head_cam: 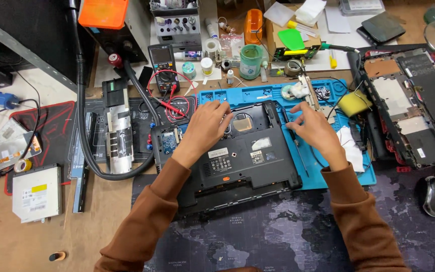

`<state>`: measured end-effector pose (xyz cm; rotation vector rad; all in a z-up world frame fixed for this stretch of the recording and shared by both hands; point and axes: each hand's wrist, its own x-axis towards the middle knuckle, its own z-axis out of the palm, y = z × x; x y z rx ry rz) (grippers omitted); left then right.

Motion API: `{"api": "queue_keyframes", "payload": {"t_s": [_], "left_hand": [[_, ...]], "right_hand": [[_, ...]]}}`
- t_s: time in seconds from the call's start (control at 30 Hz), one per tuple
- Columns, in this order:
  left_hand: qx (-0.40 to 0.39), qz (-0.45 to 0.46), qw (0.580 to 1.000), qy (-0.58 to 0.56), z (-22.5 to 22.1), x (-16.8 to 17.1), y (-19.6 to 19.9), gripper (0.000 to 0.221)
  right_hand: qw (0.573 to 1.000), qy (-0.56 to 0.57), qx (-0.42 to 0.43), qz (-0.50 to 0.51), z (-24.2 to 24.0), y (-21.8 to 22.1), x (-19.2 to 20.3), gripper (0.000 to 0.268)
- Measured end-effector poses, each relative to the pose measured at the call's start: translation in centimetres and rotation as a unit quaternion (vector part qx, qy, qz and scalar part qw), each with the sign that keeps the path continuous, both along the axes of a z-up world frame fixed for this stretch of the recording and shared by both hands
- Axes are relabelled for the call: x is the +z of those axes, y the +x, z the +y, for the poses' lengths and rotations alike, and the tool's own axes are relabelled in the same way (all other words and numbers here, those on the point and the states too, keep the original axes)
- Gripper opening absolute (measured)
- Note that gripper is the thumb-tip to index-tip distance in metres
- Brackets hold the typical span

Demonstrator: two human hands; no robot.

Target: Disassembling a laptop by removing screws and internal components using a screwdriver

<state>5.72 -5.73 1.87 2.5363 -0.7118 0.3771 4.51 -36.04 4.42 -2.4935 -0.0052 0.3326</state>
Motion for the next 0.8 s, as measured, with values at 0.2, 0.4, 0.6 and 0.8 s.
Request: {"api": "queue_keyframes", "payload": {"t_s": [0.2,0.4,0.6,0.8], "left_hand": [[-0.012,0.057,0.998,-0.038,0.9,0.8,0.7,0.002],[0.007,0.087,0.994,-0.071,1.8,0.0,0.4,0.003],[0.026,0.096,0.992,-0.073,2.4,-1.9,0.0,0.008],[0.040,0.088,0.993,-0.071,2.1,-2.6,-0.4,0.006]], "right_hand": [[0.999,0.033,0.002,0.003,-0.2,0.4,-1.7,0.044],[0.999,0.031,0.008,-0.003,-0.8,0.6,-1.8,0.042],[0.974,0.095,-0.005,-0.207,-0.2,0.1,2.7,0.034],[0.921,0.228,-0.019,-0.314,2.4,-0.9,7.3,0.029]]}}
